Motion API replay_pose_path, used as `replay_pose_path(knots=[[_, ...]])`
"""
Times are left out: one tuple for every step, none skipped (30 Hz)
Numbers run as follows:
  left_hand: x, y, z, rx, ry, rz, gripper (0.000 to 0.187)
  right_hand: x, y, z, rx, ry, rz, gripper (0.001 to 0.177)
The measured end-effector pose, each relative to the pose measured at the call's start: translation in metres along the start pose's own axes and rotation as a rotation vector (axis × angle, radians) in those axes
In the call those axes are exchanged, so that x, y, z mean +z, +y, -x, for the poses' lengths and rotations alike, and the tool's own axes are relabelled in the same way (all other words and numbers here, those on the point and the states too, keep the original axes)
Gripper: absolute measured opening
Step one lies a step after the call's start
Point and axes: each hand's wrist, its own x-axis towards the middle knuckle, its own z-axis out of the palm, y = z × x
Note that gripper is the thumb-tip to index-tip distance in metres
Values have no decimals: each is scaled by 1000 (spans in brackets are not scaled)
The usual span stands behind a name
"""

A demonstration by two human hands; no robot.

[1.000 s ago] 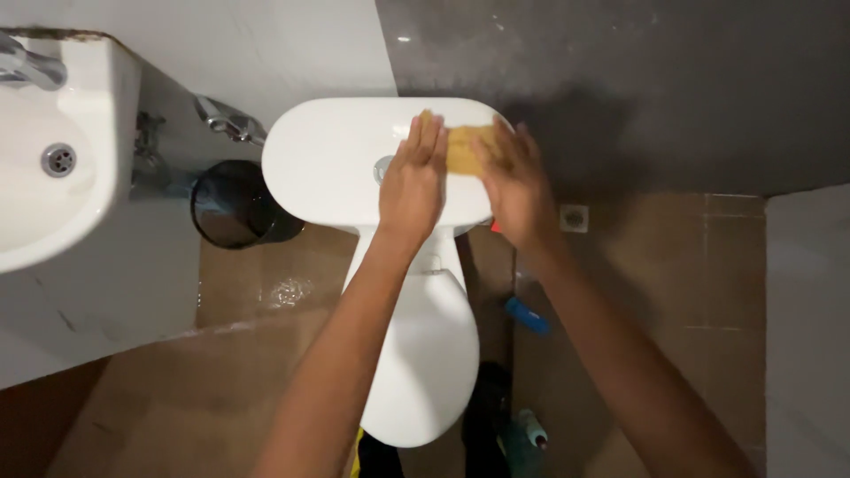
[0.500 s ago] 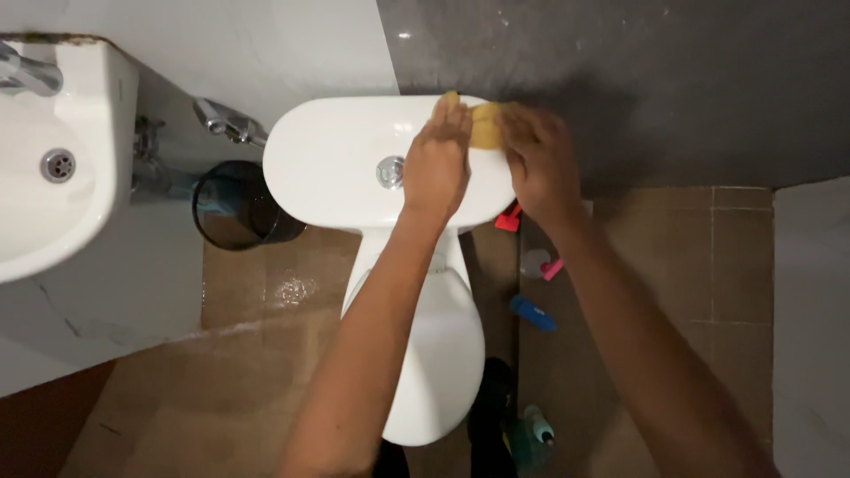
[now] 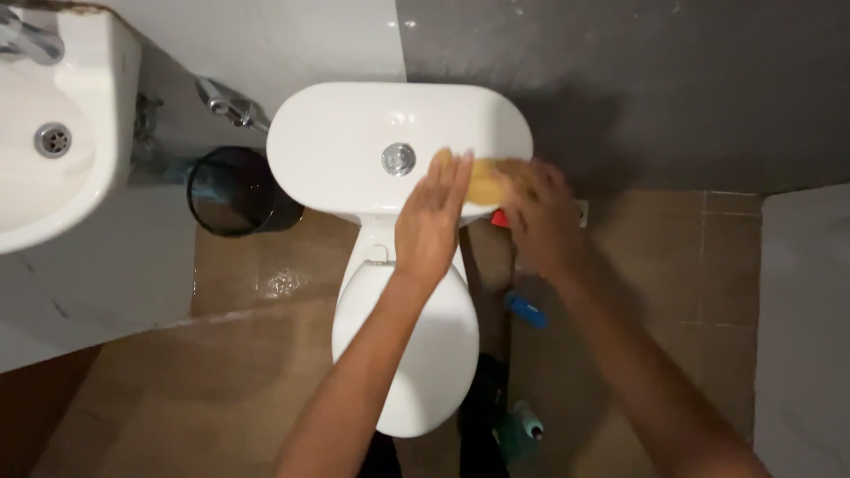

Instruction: Scrubbing and wiping down the exterior of a toilet and the toilet tank in a bathroom.

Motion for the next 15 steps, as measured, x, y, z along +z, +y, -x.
replay_pose_path(knots=[[9,-10,-10,0,1,1,59,2,2,-11,-1,0,1,47],[17,-21,-21,9,-11,-45,61,4,4,-22,23,11,13,48],[25,-32,-31,18,-23,-92,64,7,6,-34,46,23,23,49],[29,-41,-44,18,-22,-93,64,11,10,-43,45,23,23,49],[32,-49,-55,20,-42,-138,61,14,14,-52,35,41,24,50],[35,-58,-66,23,-62,-183,59,18,18,-60,25,59,25,51],[32,-64,-71,21,-63,-185,59,27,21,-64,24,58,23,51],[28,-70,-76,11,-105,-186,59,35,24,-68,11,77,20,49],[26,-75,-82,3,-144,-187,58,42,29,-73,-2,98,19,48],[20,-80,-80,2,-142,-189,58,42,21,-75,-5,99,19,48],[15,-85,-78,7,-151,-175,55,41,15,-77,14,94,0,48],[10,-90,-76,12,-160,-162,53,41,8,-79,32,89,-20,47],[1,-90,-69,10,-161,-163,53,36,-1,-80,31,88,-22,47],[-7,-89,-62,0,-133,-128,51,32,-9,-81,28,49,-62,46],[-16,-88,-50,-10,-119,-94,49,30,-19,-78,34,7,-110,45]])
